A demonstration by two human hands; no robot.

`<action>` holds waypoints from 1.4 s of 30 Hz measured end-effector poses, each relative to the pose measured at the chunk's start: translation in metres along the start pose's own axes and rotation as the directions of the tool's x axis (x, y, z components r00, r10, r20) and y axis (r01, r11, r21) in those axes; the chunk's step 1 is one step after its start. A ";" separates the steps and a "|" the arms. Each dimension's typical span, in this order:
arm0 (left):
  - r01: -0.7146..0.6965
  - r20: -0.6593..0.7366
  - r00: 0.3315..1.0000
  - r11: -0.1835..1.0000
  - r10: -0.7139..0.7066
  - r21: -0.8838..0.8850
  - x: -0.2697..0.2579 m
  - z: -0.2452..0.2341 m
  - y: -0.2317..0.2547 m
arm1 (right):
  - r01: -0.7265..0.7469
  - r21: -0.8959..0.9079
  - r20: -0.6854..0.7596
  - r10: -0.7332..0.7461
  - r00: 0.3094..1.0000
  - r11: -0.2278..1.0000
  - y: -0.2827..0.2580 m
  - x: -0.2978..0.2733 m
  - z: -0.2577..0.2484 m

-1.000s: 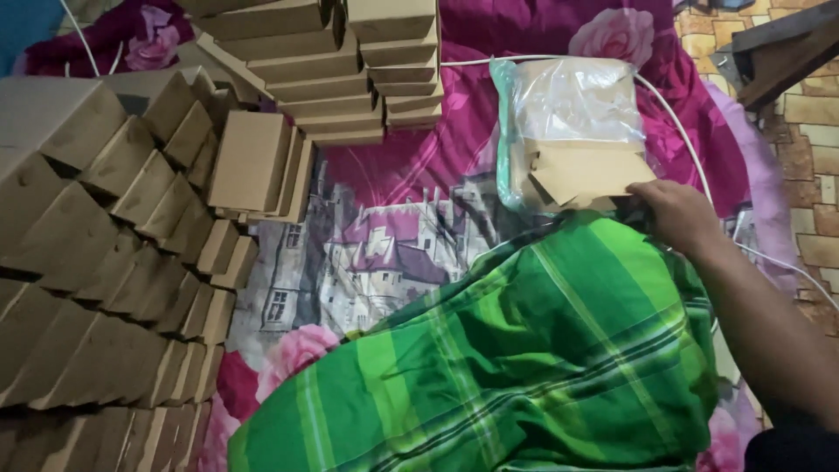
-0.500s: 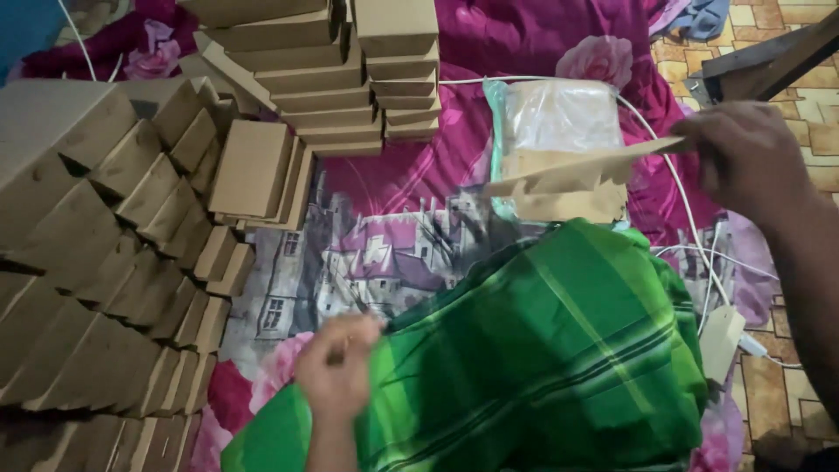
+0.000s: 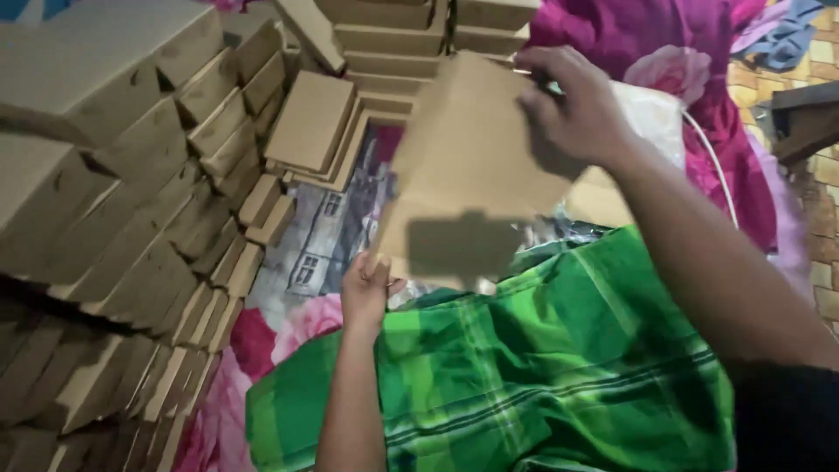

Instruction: A person is manually folding flat cardboard templates into small rectangular boxes and stacking them.

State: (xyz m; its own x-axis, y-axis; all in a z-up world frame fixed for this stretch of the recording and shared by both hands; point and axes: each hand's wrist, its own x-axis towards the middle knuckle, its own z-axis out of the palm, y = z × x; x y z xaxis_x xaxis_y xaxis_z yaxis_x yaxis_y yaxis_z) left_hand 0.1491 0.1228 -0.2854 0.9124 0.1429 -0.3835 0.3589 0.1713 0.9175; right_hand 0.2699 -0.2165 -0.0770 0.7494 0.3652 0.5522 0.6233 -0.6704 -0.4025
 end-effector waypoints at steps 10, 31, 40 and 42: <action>0.178 -0.130 0.980 0.375 -0.149 0.910 0.062 -0.042 -0.111 | -0.202 0.203 0.401 0.107 0.910 0.958 -0.010 -0.138 0.175; -0.028 0.031 0.980 0.020 -0.198 0.999 -0.032 0.043 0.047 | -0.415 -0.334 0.752 0.505 0.424 0.846 0.055 -0.198 0.203; -0.025 0.076 0.966 0.200 -0.248 0.980 0.016 0.038 0.014 | -0.675 -0.220 0.540 0.664 0.517 0.704 0.004 -0.150 0.159; -0.043 0.088 0.966 0.186 -0.243 0.982 0.015 0.038 0.009 | -0.488 -0.340 0.539 0.592 0.599 0.804 0.048 -0.193 0.203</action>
State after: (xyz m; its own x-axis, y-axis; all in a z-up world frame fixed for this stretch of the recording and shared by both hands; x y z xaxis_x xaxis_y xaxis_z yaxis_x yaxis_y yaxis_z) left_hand 0.1735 0.0898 -0.2788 0.8115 0.0105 -0.5843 0.2212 -0.9310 0.2904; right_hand 0.2005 -0.1881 -0.3517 0.9384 0.1701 -0.3008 0.0593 -0.9368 -0.3448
